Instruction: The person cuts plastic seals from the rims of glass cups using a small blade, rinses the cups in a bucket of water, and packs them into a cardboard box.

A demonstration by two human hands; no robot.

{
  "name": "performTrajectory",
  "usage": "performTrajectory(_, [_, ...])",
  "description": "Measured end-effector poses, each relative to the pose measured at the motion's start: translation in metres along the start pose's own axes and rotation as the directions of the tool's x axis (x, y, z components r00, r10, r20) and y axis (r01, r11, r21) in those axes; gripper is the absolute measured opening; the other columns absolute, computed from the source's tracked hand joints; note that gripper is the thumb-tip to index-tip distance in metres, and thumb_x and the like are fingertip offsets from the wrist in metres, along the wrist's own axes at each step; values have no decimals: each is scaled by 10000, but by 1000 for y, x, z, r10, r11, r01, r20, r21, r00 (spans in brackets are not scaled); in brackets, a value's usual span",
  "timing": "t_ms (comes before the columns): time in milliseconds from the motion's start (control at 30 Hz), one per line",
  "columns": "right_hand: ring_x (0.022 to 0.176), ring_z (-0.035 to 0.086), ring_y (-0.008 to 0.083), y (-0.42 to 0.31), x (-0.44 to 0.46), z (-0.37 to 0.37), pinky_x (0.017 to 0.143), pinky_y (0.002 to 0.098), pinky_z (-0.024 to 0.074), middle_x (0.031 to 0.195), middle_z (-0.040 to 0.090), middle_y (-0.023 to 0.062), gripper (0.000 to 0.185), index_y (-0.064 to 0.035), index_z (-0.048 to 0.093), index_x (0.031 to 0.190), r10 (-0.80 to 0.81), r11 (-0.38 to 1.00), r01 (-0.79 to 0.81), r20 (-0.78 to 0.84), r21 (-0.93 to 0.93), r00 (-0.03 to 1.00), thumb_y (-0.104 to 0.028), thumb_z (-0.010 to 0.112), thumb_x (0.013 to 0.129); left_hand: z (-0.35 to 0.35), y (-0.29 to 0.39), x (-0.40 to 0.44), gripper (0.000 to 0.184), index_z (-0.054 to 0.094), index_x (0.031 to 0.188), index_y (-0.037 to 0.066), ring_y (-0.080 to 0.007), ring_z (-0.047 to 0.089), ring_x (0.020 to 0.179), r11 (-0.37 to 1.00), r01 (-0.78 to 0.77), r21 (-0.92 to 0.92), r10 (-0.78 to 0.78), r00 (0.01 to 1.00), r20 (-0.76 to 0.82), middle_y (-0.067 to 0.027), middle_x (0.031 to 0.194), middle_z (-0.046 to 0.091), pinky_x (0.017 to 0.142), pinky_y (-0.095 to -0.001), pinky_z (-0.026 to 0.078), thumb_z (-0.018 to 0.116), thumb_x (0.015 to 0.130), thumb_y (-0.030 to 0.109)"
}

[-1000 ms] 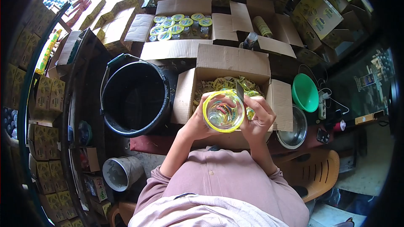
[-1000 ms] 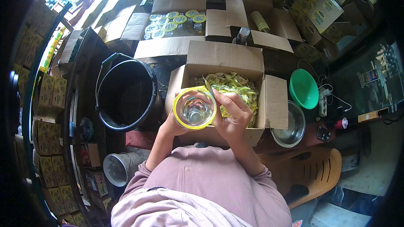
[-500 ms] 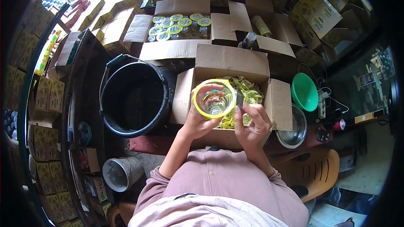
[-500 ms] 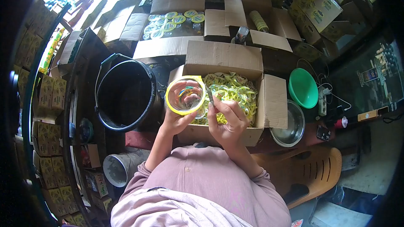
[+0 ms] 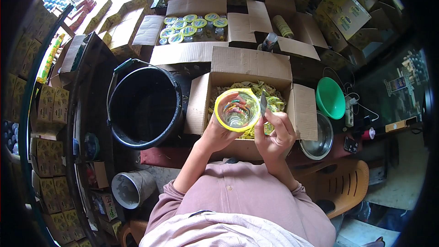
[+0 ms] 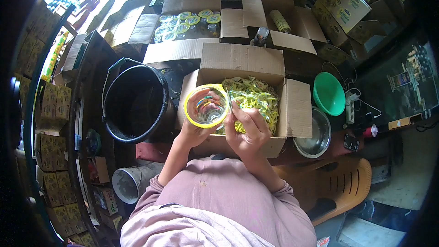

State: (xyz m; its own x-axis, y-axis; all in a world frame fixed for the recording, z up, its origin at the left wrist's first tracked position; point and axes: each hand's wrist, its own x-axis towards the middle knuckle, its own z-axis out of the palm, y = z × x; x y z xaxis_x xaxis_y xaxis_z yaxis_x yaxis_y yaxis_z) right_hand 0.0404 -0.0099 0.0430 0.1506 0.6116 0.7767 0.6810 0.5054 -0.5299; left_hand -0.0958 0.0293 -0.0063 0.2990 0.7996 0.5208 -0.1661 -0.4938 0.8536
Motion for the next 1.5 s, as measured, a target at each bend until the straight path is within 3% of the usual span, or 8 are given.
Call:
performTrajectory(200, [592,579,136,6,3,0,561,243,477,694,576,66,283,-15,641,939,23,1000,-23,1,21,1000,36,649,661,1,2,-2,735,274,1276,1,-206,506,1016,999,-9,52,4,996,88,-126,1145,430,851,-297,436,702,678,20])
performTrajectory(433, [621,569,143,5,-7,-2,561,239,451,707,563,70,213,7,614,875,154,982,-151,-14,116,988,51,641,668,0,6,4,730,252,1280,5,-190,505,1012,999,22,-50,-20,998,56,-123,1120,438,847,-287,437,685,691,1])
performTrajectory(733, [579,580,140,4,0,-3,561,243,476,692,586,65,273,-10,645,935,-8,1000,7,-13,-19,1000,29,640,665,-2,0,-1,733,282,1273,2,-188,500,1033,1000,27,-16,-25,993,117,-124,1170,420,861,-291,432,700,671,16])
performTrajectory(933, [584,587,142,8,-2,-5,556,241,477,700,595,73,264,-11,648,918,97,992,-99,28,81,995,45,643,660,-2,-2,-1,731,295,1268,7,-186,498,1042,997,50,-67,-41,992,119,-119,1173,423,864,-282,431,708,666,38])
performTrajectory(1100, [588,591,143,6,-1,-6,549,240,477,684,592,73,251,-13,651,906,57,995,-57,3,76,998,48,646,662,-5,-1,1,733,302,1262,7,-181,489,1050,990,85,-115,-69,988,137,-120,1187,413,870,-283,430,712,656,44])
performTrajectory(1333, [590,579,141,7,5,-5,550,248,469,677,575,64,283,-21,653,910,25,999,-26,30,22,999,63,638,640,-7,1,-2,738,327,1255,18,-188,484,1066,999,44,31,-49,986,157,-110,1192,427,882,-297,425,727,638,83])
performTrajectory(1500, [584,568,139,14,4,-4,547,246,462,675,569,64,309,-16,650,920,49,991,-55,51,121,998,78,634,626,-8,5,1,745,333,1248,11,-196,495,1051,999,46,16,-48,977,206,-109,1204,395,881,-309,434,723,617,75])
